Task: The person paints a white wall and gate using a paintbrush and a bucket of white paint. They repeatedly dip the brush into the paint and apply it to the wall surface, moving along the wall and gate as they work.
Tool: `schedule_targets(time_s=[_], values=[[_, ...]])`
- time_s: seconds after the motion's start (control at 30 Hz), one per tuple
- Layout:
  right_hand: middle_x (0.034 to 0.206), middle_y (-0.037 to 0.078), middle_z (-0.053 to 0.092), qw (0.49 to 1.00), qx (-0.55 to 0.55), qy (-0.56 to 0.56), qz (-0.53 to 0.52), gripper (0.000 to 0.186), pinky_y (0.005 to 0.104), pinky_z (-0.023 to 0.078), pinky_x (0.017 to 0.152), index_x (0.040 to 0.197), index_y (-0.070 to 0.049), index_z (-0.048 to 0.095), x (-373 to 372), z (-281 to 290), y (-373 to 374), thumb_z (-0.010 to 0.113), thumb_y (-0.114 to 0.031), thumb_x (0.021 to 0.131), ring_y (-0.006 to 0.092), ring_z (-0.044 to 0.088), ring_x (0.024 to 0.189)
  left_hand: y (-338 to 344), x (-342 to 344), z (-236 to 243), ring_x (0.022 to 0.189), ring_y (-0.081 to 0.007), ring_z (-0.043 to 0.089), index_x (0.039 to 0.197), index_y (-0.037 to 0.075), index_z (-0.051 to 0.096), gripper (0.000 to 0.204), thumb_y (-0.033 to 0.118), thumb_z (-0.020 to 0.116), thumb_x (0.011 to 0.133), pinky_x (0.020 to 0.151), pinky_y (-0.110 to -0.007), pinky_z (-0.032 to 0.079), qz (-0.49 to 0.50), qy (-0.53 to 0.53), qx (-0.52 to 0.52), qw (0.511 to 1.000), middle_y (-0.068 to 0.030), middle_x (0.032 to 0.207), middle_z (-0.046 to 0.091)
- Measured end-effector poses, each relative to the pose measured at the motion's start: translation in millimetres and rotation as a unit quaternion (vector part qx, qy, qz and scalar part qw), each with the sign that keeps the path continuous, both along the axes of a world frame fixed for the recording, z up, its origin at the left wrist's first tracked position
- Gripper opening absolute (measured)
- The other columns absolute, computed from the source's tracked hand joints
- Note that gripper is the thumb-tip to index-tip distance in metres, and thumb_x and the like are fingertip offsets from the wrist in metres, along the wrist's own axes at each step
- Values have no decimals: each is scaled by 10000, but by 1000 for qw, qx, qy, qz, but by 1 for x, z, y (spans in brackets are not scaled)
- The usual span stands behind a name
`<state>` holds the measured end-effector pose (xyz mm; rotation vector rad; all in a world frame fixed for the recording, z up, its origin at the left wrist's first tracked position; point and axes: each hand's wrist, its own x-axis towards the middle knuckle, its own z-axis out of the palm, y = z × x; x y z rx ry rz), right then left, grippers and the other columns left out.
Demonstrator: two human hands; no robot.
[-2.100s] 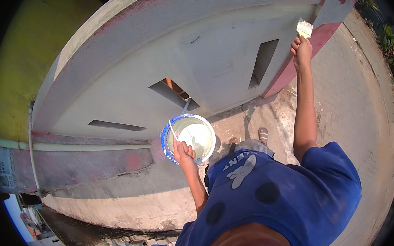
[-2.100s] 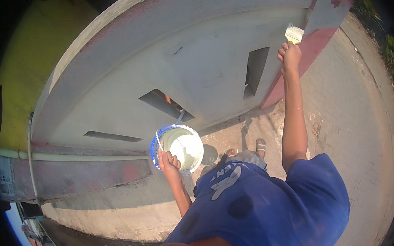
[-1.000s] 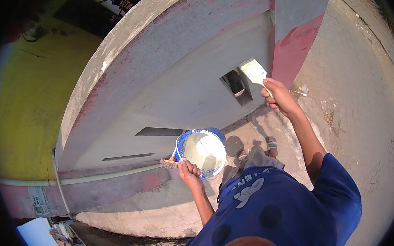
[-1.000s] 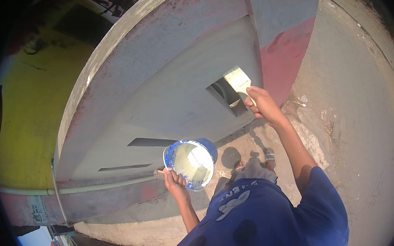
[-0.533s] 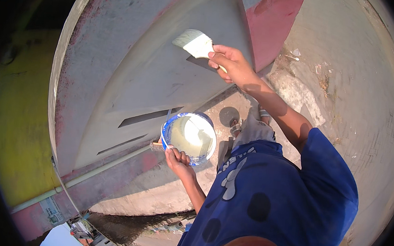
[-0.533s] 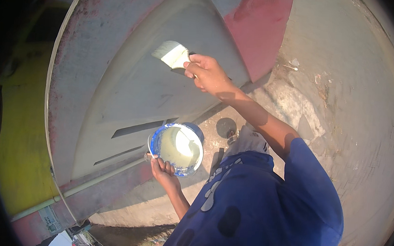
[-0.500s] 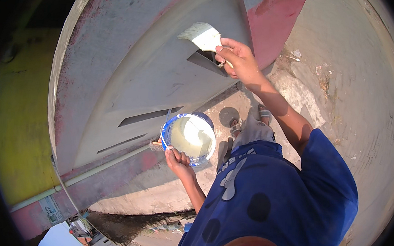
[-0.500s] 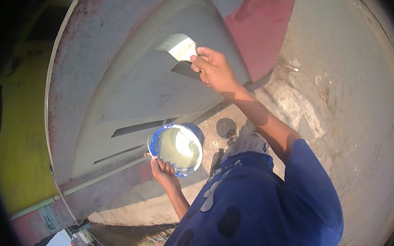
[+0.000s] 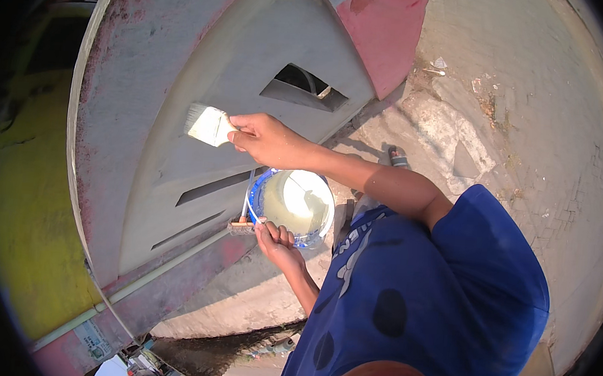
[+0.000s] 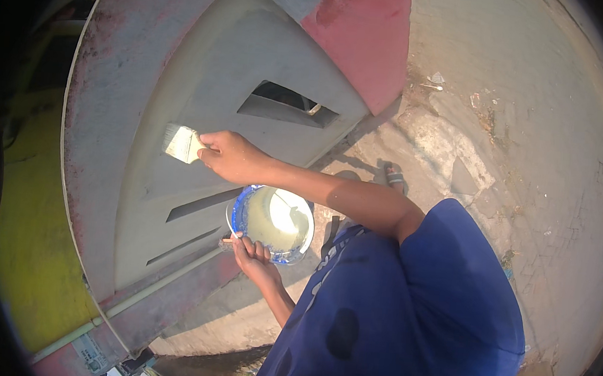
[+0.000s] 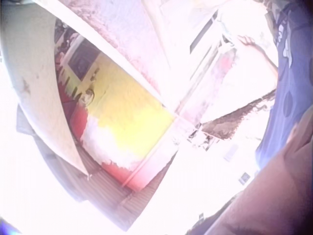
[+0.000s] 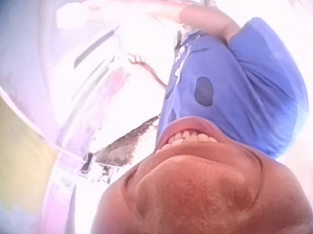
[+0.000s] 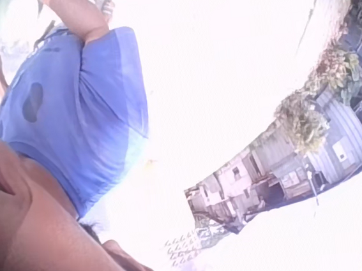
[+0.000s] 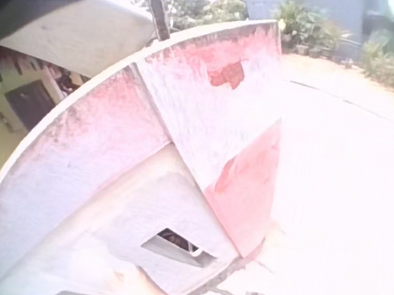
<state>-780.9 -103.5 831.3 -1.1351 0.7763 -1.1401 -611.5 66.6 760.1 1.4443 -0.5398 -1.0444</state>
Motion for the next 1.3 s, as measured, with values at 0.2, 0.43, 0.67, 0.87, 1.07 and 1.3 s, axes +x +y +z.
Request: schedule_targets(time_s=[0.2, 0.43, 0.67, 0.87, 1.07, 1.3], values=[[816, -25, 490, 944, 52, -280, -164, 284, 173, 202, 393, 1253, 8, 547, -96, 0, -2, 525, -172, 1034, -12, 308, 488, 1, 2, -5, 512, -21, 207, 911, 146, 413, 213, 263, 487, 1073, 446, -234, 155, -11, 11, -13, 1000, 80, 660, 265], [799, -29, 501, 948, 20, -59, -311, 384, 178, 248, 443, 1386, -6, 528, -83, -42, 10, 515, -212, 1063, -5, 337, 525, 6, 12, -13, 509, -17, 216, 1043, 120, 504, 159, 276, 495, 1070, 444, -220, 161, -4, 32, -10, 999, 85, 654, 269], [791, 45, 595, 866, -77, 257, -423, 407, 287, 459, 670, 1364, 20, 586, -114, -63, 27, 515, -237, 1057, 109, 532, 713, 15, 31, -34, 512, -13, 218, 1125, 94, 516, 207, 293, 492, 1075, 446, -210, 169, 10, 54, -23, 998, 78, 647, 255], [827, -1, 574, 809, -142, 299, -485, 397, 258, 422, 627, 1386, -9, 579, -139, -11, 7, 497, -219, 1059, 65, 478, 684, 21, 42, -45, 524, -11, 226, 1143, 77, 516, 229, 294, 482, 1078, 458, -207, 164, 29, 64, -23, 997, 78, 661, 259], [798, 74, 616, 776, -94, 379, -496, 364, 324, 464, 671, 1315, -3, 618, -143, 16, 2, 495, -191, 1028, 157, 568, 711, 24, 58, -55, 539, -6, 230, 1170, 84, 530, 230, 287, 466, 1081, 466, -207, 159, 33, 67, -20, 997, 78, 673, 269], [906, 193, 733, 802, -38, 405, -437, 398, 387, 523, 836, 1246, 47, 619, -152, -14, 19, 586, -258, 992, 279, 718, 870, 22, 76, -61, 524, -6, 235, 1157, 67, 525, 238, 282, 456, 1084, 455, -204, 168, -21, 64, -25, 997, 79, 666, 276]])
